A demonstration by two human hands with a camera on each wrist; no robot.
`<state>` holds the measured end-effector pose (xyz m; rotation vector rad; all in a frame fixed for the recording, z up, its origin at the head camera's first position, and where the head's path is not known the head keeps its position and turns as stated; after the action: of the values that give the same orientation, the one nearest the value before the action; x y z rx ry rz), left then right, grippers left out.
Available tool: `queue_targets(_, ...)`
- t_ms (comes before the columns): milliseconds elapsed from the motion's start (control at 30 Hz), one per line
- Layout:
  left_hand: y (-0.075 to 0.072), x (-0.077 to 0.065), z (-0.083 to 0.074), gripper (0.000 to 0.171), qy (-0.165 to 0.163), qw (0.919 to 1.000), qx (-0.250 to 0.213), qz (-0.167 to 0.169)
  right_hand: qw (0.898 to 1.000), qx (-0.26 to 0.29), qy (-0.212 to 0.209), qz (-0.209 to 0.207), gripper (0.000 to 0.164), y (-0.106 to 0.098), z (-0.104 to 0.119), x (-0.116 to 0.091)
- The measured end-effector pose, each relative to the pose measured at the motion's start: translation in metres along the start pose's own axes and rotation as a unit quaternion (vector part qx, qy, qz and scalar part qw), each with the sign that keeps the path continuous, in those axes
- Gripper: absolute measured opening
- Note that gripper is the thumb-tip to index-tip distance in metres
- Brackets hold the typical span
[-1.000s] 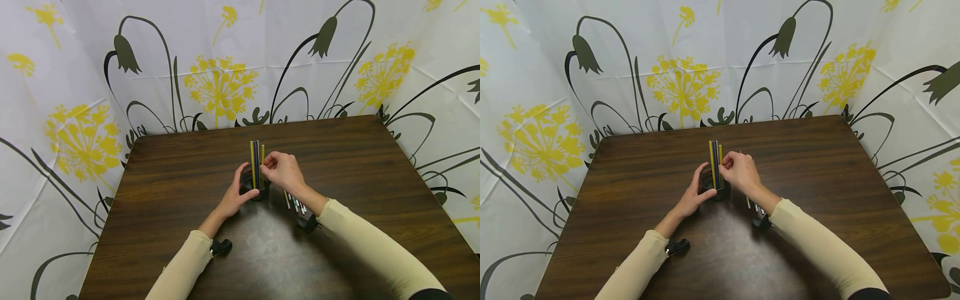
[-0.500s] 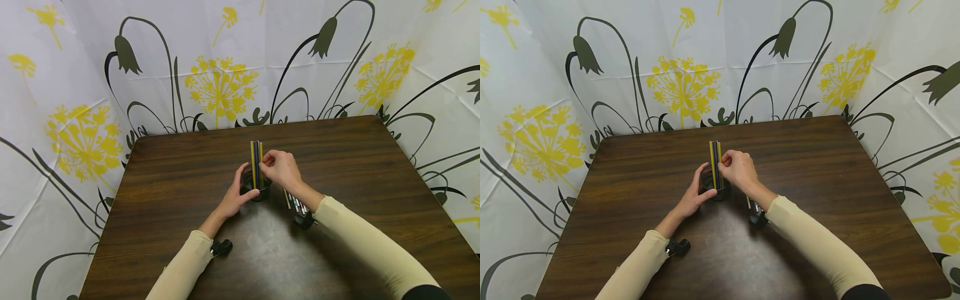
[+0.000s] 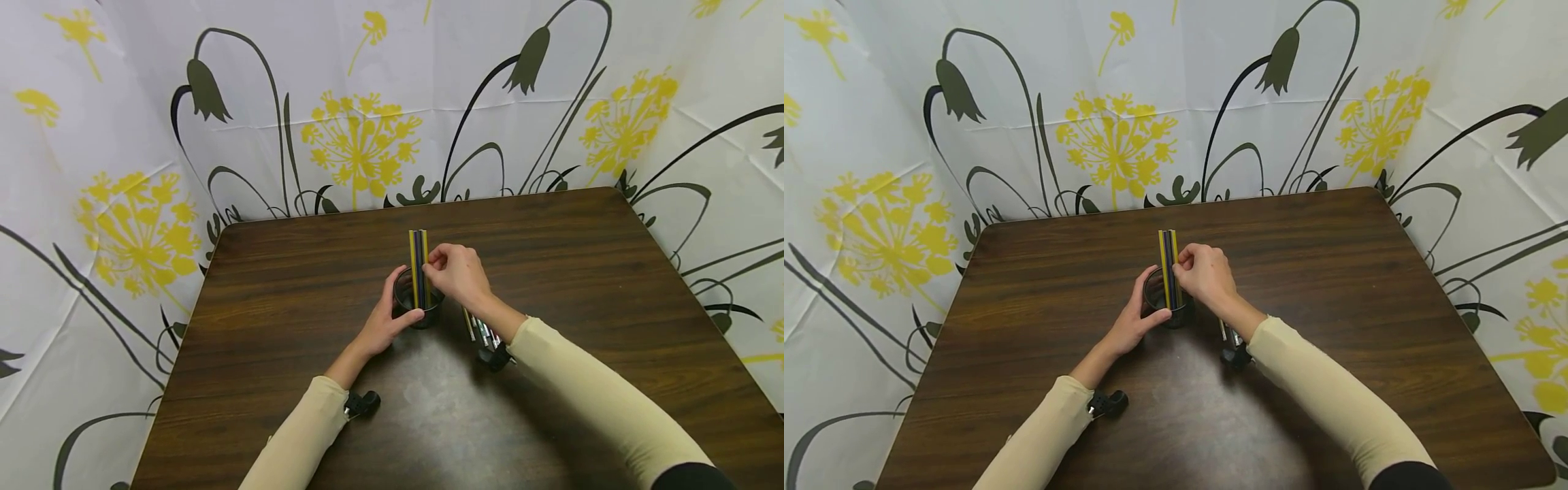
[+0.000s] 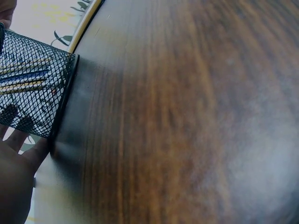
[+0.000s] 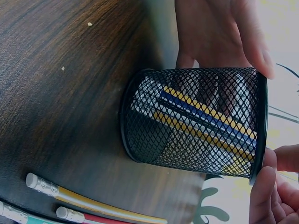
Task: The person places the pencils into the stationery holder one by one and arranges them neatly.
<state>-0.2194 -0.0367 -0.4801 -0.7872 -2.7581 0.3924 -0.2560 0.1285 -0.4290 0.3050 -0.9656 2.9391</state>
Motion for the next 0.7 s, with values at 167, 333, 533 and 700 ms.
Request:
queue_targets(167, 0.0001, -0.0004, -0.0008, 0.078, -0.002, 1.0, 0.001, -0.003, 1.0, -0.005, 0.006, 0.004, 0.012, 0.0003, 0.0003, 0.0012)
queue_targets(333, 0.0008, 0.0003, -0.0014, 0.078, -0.005, 1.0, 0.001, -0.003, 1.0, -0.006, 0.011, 0.006, 0.012, 0.0, -0.0006, 0.0023)
queue_targets(533, 0.0004, 0.0002, -0.0004, 0.078, -0.005, 1.0, -0.005, -0.004, 1.0, 0.003, 0.011, 0.011, 0.013, 0.0009, -0.0011, 0.0023)
queue_targets(700, 0.0, -0.0008, -0.0004, 0.078, -0.005, 1.0, -0.001, -0.001, 0.999, 0.024, 0.021, 0.024, 0.013, 0.0007, -0.0013, 0.0017)
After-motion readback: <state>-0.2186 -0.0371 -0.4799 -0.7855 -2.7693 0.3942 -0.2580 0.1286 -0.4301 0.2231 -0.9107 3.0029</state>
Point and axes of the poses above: each hand's wrist, its own x-axis towards the middle knuckle, its own y-axis out of the palm, z = x × y, the point moved 5 cm from there along x, towards the middle knuckle, and after that the axes turned 8 degrees about x, right-handed, at the moved point
